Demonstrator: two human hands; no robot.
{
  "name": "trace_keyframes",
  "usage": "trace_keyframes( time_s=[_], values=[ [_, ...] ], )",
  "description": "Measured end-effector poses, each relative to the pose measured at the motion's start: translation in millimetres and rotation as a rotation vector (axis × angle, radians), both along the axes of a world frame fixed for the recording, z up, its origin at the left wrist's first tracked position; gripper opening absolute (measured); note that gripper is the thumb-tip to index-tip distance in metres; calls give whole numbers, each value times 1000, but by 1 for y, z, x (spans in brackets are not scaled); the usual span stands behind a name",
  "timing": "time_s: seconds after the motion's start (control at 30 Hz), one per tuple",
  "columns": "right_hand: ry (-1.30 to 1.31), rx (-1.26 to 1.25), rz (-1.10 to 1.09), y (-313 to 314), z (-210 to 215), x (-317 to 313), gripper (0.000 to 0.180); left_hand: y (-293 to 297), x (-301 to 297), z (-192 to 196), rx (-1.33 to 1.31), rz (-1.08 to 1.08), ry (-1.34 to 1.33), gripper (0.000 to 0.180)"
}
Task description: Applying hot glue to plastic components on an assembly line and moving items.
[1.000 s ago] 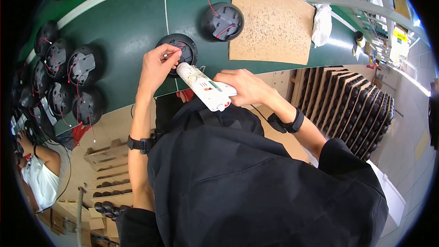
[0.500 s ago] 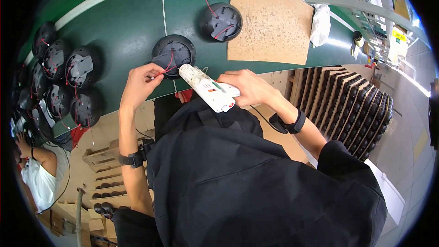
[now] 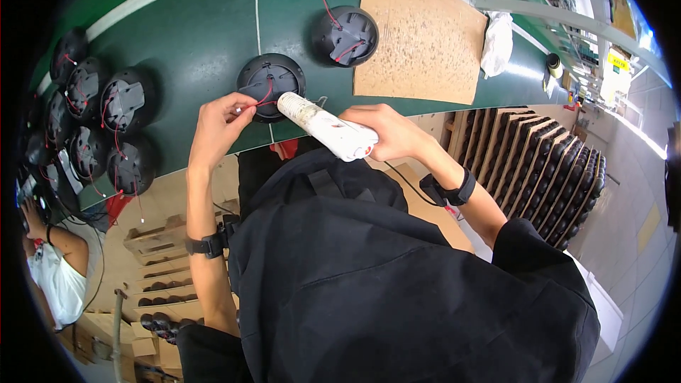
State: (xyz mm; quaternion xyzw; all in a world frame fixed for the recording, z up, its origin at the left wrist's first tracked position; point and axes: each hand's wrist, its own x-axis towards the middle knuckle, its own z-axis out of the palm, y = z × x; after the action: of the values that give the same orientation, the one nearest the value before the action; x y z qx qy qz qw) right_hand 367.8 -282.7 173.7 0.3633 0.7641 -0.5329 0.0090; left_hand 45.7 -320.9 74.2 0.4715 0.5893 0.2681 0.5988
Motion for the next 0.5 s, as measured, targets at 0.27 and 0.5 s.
trace_keyframes(
  time_s=[0.27,0.5],
  values=[
    [-28,-31,46,-9,3,6,55,32,22,2,70,38,-44,15],
    [-139,51,59,-18,-3,-10,44,37,27,-2,73,35,-60,16]
  ],
)
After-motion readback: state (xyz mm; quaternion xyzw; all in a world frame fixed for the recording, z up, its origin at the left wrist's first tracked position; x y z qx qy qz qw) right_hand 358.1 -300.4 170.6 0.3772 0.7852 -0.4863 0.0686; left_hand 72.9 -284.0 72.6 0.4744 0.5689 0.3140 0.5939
